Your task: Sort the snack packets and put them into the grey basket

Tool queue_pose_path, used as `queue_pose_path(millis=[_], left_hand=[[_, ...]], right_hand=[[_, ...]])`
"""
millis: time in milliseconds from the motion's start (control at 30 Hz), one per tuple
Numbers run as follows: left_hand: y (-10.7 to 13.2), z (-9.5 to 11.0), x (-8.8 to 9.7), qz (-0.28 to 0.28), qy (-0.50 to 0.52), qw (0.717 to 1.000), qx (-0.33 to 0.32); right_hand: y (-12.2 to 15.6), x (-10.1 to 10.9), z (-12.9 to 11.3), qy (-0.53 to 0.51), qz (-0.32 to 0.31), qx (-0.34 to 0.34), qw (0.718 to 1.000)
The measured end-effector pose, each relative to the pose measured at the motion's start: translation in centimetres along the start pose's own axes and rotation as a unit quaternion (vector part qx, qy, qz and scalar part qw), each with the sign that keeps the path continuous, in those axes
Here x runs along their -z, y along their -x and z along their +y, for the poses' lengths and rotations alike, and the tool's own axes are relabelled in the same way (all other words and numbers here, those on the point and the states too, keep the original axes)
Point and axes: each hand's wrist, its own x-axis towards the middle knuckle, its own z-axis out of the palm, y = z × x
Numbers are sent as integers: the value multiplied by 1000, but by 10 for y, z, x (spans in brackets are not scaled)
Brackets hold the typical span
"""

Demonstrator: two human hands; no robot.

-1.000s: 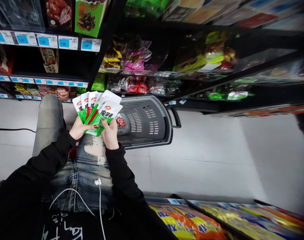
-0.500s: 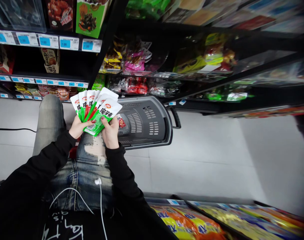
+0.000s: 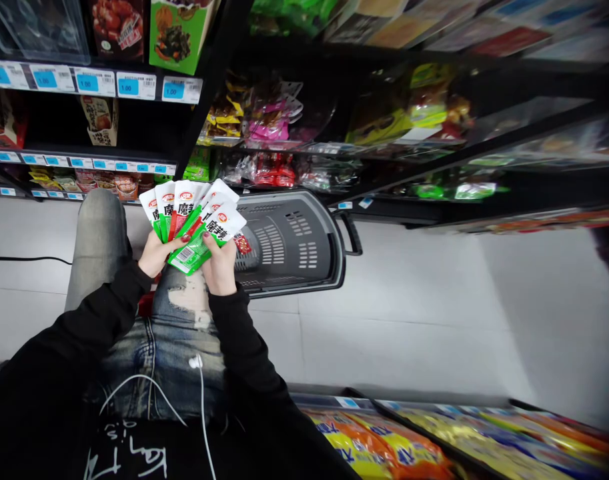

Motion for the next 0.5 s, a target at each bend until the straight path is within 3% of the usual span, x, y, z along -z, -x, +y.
queue_pose_path(millis=[167,300,500], left_hand=[[4,-2,-5,-9,26,999,38],[3,-1,-3,-39,-20,999,16],[2,4,0,1,-24,999,-22]], right_hand=[[2,-2,-4,-8,-3,20,1000],[1,-6,-3,18,-12,51,998],[-3,-6,-1,46,-39,46,997]])
